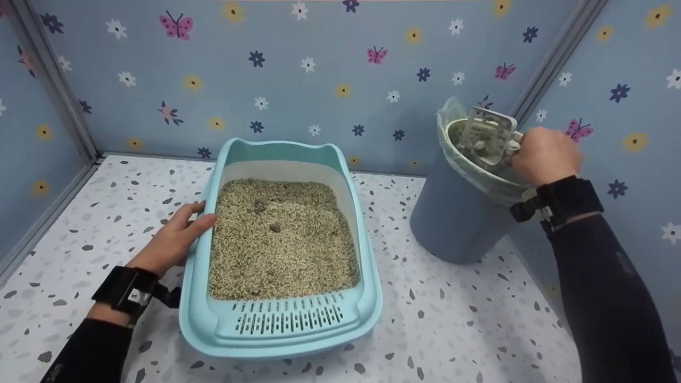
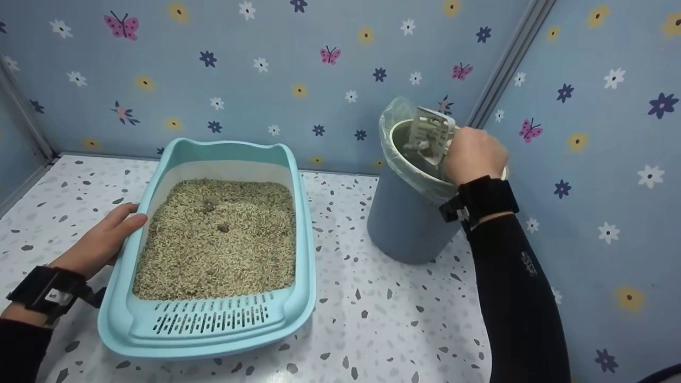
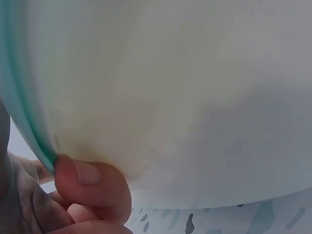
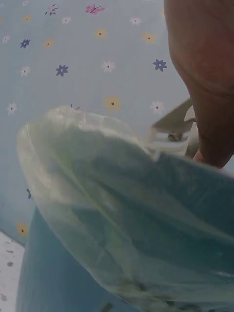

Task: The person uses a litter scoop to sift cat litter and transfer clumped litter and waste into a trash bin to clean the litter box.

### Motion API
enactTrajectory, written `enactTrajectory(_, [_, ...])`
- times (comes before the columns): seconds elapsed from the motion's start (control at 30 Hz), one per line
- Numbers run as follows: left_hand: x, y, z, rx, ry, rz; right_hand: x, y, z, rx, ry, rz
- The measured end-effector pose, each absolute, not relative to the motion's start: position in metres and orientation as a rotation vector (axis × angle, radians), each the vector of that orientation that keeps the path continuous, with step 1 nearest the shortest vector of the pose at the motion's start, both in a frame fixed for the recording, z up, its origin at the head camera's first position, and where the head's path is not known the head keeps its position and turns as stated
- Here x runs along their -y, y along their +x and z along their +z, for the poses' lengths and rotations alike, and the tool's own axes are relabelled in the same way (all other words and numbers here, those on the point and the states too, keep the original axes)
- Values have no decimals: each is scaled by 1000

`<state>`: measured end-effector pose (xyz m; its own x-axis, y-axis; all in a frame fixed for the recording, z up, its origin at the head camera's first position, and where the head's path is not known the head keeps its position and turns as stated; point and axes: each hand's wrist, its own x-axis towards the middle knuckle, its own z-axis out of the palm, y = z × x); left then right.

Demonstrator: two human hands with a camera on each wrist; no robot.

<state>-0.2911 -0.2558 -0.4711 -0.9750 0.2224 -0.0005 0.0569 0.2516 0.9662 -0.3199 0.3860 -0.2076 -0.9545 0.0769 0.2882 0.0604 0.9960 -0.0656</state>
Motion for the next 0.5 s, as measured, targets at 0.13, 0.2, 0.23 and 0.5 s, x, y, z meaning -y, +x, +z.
enactTrajectory(0.13, [255, -290, -471, -2361, 267, 1825, -384, -322, -211, 2821, -68, -71])
enactTrajectory(0.2, [255, -290, -470, -2353, 267, 1832, -383, -322, -212, 2819, -80, -132])
enactTrajectory(0.23, [255, -290, -470, -2351, 266, 1837, -383, -322, -213, 2814, -88, -162])
enactTrajectory(0.5, [255, -291, -470, -2354, 272, 1841, -380, -318, -218, 2756, -92, -229])
